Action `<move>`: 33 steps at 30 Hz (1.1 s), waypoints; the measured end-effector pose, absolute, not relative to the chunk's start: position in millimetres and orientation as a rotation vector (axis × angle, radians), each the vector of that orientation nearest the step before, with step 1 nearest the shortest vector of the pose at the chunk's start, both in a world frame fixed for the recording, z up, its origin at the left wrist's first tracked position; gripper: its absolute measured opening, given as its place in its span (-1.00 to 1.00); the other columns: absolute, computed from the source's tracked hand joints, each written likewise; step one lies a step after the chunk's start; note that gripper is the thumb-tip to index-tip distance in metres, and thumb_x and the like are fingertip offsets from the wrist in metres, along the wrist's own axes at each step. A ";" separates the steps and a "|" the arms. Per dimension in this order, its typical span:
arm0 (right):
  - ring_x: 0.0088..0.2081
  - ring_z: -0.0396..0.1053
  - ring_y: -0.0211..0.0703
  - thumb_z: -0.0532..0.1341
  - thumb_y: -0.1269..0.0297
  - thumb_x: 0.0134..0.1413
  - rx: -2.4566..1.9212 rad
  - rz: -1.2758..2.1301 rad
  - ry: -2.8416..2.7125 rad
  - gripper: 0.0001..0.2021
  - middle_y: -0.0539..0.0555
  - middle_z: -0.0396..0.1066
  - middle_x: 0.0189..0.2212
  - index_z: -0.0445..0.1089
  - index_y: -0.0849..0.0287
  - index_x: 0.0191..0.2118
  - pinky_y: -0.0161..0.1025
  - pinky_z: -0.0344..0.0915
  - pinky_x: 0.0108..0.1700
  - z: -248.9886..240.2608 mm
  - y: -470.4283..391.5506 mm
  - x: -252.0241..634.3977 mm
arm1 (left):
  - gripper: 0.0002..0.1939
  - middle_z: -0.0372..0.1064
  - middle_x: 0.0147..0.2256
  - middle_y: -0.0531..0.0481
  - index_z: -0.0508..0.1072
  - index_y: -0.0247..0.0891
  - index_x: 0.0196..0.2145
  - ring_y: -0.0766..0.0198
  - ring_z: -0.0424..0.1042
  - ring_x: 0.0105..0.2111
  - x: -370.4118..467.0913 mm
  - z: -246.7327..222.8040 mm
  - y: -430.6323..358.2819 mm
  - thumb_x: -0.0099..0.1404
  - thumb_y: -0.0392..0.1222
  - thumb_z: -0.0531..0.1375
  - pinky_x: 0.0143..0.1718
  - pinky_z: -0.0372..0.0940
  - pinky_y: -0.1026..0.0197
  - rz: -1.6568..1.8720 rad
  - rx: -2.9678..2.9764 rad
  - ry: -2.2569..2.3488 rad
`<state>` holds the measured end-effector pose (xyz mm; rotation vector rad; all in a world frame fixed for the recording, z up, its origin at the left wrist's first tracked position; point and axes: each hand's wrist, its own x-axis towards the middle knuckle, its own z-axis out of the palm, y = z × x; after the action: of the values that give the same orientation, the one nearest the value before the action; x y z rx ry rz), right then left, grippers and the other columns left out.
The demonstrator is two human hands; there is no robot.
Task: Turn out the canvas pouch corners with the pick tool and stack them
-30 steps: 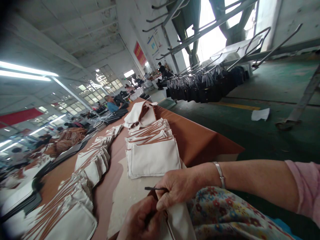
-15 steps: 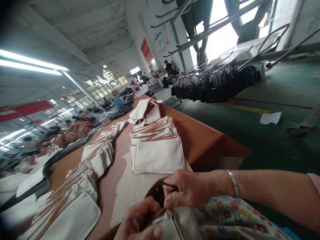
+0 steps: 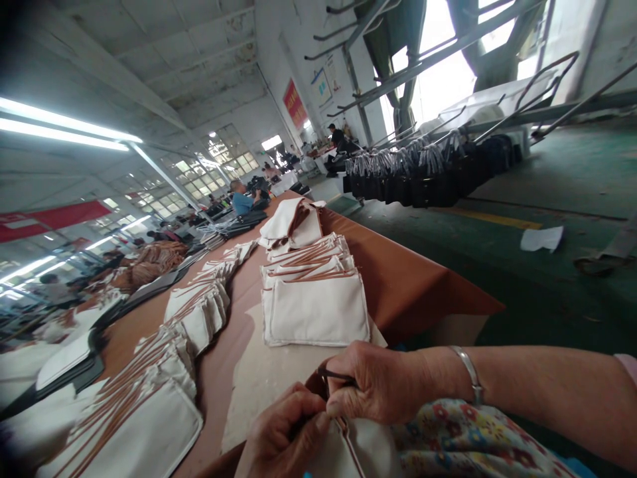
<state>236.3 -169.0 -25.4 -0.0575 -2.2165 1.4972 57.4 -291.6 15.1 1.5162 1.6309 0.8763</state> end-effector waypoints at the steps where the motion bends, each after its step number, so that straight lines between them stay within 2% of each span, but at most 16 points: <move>1: -0.49 0.20 -0.34 0.17 0.26 0.20 -0.055 1.484 -2.228 -0.82 -0.01 0.32 -0.49 0.30 0.26 -0.37 -0.42 0.13 -0.47 -25.9 -169.2 235.8 | -0.69 0.34 -0.41 -0.03 0.60 -0.26 -0.40 0.25 0.29 -0.41 57.9 15.3 -291.5 0.28 0.05 0.27 -0.37 0.14 0.26 0.878 1.509 1.644; 5: -0.50 0.17 -0.35 0.18 0.23 0.22 0.014 1.453 -2.193 -0.77 -0.03 0.28 -0.51 0.26 0.24 -0.41 -0.41 0.13 -0.45 -18.4 -170.3 234.3 | -0.62 0.19 -0.53 0.08 0.46 -0.28 -0.46 0.37 0.10 -0.53 56.1 6.4 -291.5 0.21 0.13 0.31 -0.49 -0.03 0.29 0.919 1.178 1.418; 9: -0.53 0.08 -0.37 0.20 0.19 0.23 0.085 1.496 -2.097 -0.69 -0.08 0.17 -0.57 0.22 0.23 -0.49 -0.42 0.07 -0.49 -10.5 -170.5 234.3 | -0.55 0.16 -0.49 0.08 0.32 -0.26 -0.48 0.43 0.04 -0.56 52.4 -10.0 -289.8 0.11 0.14 0.38 -0.52 -0.11 0.31 0.969 0.844 1.099; 14: -0.47 0.15 -0.34 0.18 0.07 0.25 -0.019 1.629 -2.111 -0.65 -0.02 0.25 -0.49 0.27 0.25 -0.43 -0.40 0.12 -0.44 -15.1 -170.3 237.3 | -0.56 0.11 -0.53 0.13 0.36 -0.31 -0.41 0.45 -0.04 -0.55 45.3 -11.3 -284.9 0.21 0.16 0.32 -0.51 -0.15 0.32 0.905 0.993 1.120; 18: -0.49 0.10 -0.37 0.21 0.11 0.24 -0.010 1.650 -2.047 -0.67 -0.05 0.21 -0.50 0.24 0.24 -0.45 -0.40 0.12 -0.44 -10.3 -173.7 238.5 | -0.48 0.01 -0.57 0.16 0.33 -0.29 -0.45 0.45 -0.08 -0.60 42.6 1.6 -282.4 0.28 0.28 0.19 -0.57 -0.17 0.29 0.799 1.016 1.146; 23: -0.49 0.06 -0.38 0.24 0.09 0.22 -0.010 1.661 -2.050 -0.64 -0.08 0.17 -0.52 0.25 0.25 -0.47 -0.42 0.10 -0.44 -11.5 -179.2 237.7 | -0.52 0.08 -0.55 0.13 0.30 -0.30 -0.48 0.45 -0.05 -0.55 50.7 8.6 -285.0 0.22 0.19 0.29 -0.53 -0.19 0.28 0.784 1.234 1.256; 26: -0.51 0.08 -0.38 0.30 -0.02 0.14 -0.091 1.879 -1.987 -0.58 -0.07 0.19 -0.53 0.28 0.26 -0.46 -0.42 0.08 -0.49 -19.1 -176.3 236.0 | -0.55 0.11 -0.54 0.12 0.30 -0.27 -0.46 0.45 -0.03 -0.57 55.7 2.0 -291.1 0.23 0.19 0.28 -0.54 -0.15 0.30 0.874 1.187 1.222; 29: -0.59 0.10 -0.39 0.15 -0.19 0.20 -0.227 2.037 -1.955 -0.48 -0.01 0.30 -0.46 0.38 0.28 -0.30 -0.41 0.03 -0.60 -17.6 -164.6 236.8 | -0.55 0.19 -0.52 0.07 0.31 -0.24 -0.47 0.40 0.09 -0.55 58.3 -4.5 -299.5 0.23 0.21 0.27 -0.52 -0.01 0.32 1.022 1.248 1.248; 31: -0.55 0.20 -0.33 0.02 -0.23 0.27 -0.354 1.829 -2.005 -0.42 0.07 0.37 -0.37 0.40 0.29 -0.20 -0.39 0.07 -0.59 -6.1 -157.6 241.3 | -0.53 0.29 -0.45 -0.02 0.34 -0.24 -0.50 0.33 0.21 -0.48 59.5 -4.5 -305.7 0.25 0.24 0.22 -0.47 0.11 0.30 1.136 1.382 1.312; 33: -0.43 0.30 -0.25 0.02 -0.20 0.28 -0.448 1.474 -2.051 -0.44 0.10 0.41 -0.32 0.41 0.29 -0.19 -0.36 0.18 -0.47 13.0 -158.6 249.4 | -0.53 0.35 -0.38 -0.07 0.38 -0.24 -0.49 0.26 0.29 -0.41 61.6 -0.4 -311.5 0.28 0.24 0.18 -0.41 0.20 0.27 1.225 1.535 1.430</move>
<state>249.4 -158.6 13.0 -0.4475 -2.0506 1.4739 61.6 -311.5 -0.4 1.5354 1.4299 1.2247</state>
